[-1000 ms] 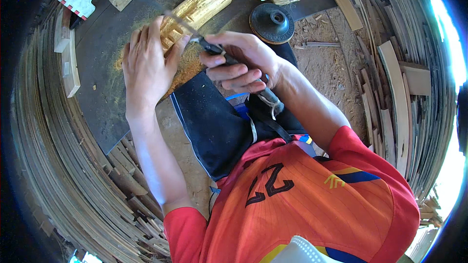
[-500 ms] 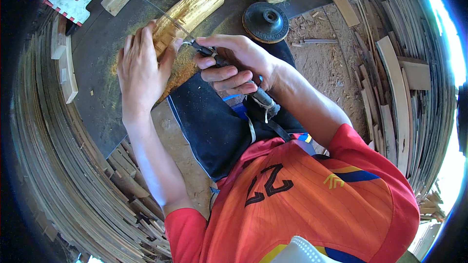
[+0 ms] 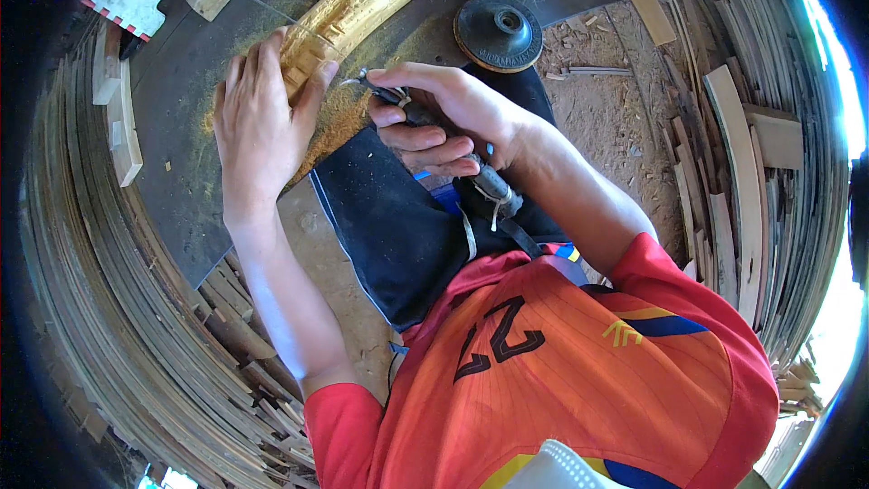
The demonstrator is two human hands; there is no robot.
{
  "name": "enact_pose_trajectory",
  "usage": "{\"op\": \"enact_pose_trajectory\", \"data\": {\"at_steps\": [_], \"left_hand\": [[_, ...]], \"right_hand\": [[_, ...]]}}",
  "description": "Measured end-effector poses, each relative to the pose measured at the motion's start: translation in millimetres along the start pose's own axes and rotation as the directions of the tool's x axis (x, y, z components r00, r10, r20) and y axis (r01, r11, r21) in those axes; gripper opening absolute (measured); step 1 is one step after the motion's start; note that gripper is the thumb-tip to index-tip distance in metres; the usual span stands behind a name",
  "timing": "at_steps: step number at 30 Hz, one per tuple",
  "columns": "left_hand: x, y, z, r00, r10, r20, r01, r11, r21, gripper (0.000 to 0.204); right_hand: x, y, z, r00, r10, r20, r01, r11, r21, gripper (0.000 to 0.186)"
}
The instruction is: Shaping a carved wooden workpiece using a rasp.
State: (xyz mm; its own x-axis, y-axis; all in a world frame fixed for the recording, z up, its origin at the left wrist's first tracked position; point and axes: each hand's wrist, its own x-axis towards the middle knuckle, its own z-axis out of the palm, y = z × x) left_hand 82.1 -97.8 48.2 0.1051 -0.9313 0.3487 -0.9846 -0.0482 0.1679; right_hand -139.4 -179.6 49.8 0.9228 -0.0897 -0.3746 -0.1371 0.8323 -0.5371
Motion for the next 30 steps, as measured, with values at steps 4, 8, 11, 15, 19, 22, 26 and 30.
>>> {"op": "enact_pose_trajectory", "data": {"at_steps": [4,8,11,15,19,22,26,30], "left_hand": [[-2.1,-2.9,2.2,1.0,0.008,-0.019,-0.008,0.999,0.033,0.062],[0.1,-2.9,1.9,1.0,0.009,0.014,-0.01,1.0,0.017,0.063],[1.2,-1.9,0.2,0.998,-0.01,0.059,0.009,1.0,0.017,0.064],[0.1,-1.3,-0.4,0.999,0.024,0.026,-0.025,0.999,0.032,0.064],[0.9,-1.4,-5.1,0.999,0.041,0.034,-0.043,0.998,0.049,0.063],[1.1,2.4,-2.4,0.998,-0.004,0.06,0.0,0.997,0.071,0.06],[-1.1,-0.2,-0.9,0.994,-0.038,0.105,0.022,0.989,0.148,0.056],[-0.9,-0.1,-0.4,0.998,-0.02,0.057,0.013,0.993,0.115,0.054]], "right_hand": [[0.8,4.4,-4.3,1.0,0.011,0.02,-0.012,0.998,0.062,0.043],[-6.2,9.9,-10.9,1.0,-0.014,0.011,0.013,0.998,0.057,0.044],[-7.3,10.8,-10.2,1.0,-0.002,0.012,0.001,0.998,0.067,0.045],[-0.3,7.8,-5.2,1.0,0.006,0.027,-0.009,0.994,0.106,0.044],[6.1,2.1,-0.7,0.998,-0.066,-0.014,0.066,0.998,0.021,0.043],[4.7,4.1,2.1,0.961,-0.179,-0.21,0.107,0.944,-0.312,0.045],[7.3,7.2,15.6,0.861,-0.373,-0.347,0.038,0.726,-0.687,0.047],[2.4,3.1,17.7,0.902,-0.269,-0.338,0.079,0.872,-0.483,0.048]]}}
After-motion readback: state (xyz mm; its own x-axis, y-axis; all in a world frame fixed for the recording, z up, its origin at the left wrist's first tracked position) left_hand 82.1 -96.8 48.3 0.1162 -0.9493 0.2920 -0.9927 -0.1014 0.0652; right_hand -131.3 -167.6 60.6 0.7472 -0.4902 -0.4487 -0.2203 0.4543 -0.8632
